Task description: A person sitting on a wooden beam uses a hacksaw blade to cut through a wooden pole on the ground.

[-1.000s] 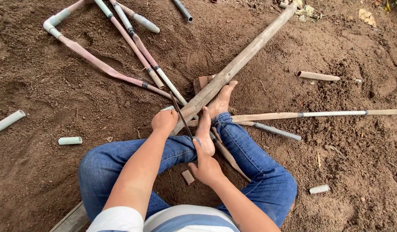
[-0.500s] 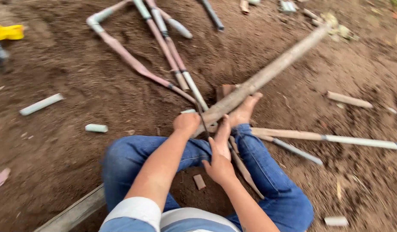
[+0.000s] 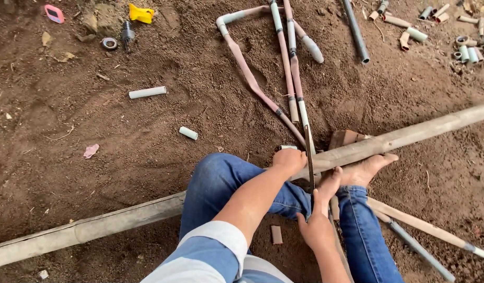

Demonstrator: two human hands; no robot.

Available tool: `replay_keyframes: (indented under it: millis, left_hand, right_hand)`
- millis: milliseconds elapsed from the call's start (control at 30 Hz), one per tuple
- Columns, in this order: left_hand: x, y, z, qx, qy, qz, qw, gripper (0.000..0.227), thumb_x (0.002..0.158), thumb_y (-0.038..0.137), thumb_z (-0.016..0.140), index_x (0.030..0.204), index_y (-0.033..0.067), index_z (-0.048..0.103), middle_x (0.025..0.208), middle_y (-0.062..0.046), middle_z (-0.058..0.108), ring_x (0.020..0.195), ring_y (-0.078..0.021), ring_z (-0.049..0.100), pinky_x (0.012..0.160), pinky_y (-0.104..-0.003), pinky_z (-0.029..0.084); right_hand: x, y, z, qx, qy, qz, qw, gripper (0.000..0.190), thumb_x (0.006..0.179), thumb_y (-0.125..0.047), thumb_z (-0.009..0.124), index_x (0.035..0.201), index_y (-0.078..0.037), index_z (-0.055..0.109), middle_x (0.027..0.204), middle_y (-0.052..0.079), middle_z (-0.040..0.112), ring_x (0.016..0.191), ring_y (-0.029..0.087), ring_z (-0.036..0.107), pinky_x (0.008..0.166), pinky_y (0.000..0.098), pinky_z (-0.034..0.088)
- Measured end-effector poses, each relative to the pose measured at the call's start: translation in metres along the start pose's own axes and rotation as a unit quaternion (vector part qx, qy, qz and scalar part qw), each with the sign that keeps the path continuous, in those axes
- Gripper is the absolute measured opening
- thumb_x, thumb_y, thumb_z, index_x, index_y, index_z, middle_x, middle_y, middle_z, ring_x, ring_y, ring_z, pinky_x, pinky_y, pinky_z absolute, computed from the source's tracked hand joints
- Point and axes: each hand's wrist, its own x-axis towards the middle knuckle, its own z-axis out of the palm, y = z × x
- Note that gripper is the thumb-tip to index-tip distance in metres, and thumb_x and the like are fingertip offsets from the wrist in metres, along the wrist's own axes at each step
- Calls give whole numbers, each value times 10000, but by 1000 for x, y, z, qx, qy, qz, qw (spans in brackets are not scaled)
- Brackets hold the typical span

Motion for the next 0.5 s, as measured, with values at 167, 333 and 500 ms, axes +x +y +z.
replay_keyframes:
  millis: [167,333,500]
  left_hand:
    - [-1,-1,-3,-9,6,3,1000,602,1028,352,306,959,31,811,1039,-202,778,966,-402,735,752,-534,596]
    - [0,-1,-3,-5,-8,6,1000,593,1040,364,300,1003,73,815,1099,-180,775,1025,-392,726,780,-540,595]
    - [0,0,-1,-5,-9,5,1000,595,1047,361,301,945,79,814,1038,-171,777,972,-378,728,746,-520,583]
  right_hand:
    - [-27,-8,-2,15,-28,43,999,982,984,-409,623,1752,-328,16,1024,218,796,825,447,728,709,509,535]
    - [-40,11,11,19,-47,51,997,1003,1013,-356,643,1761,-241,-16,621,49,685,593,272,632,598,403,485]
    - [-20,-4,-4,16,-22,31,999,970,1008,-374,616,1760,-294,8,788,99,759,726,363,695,639,461,508]
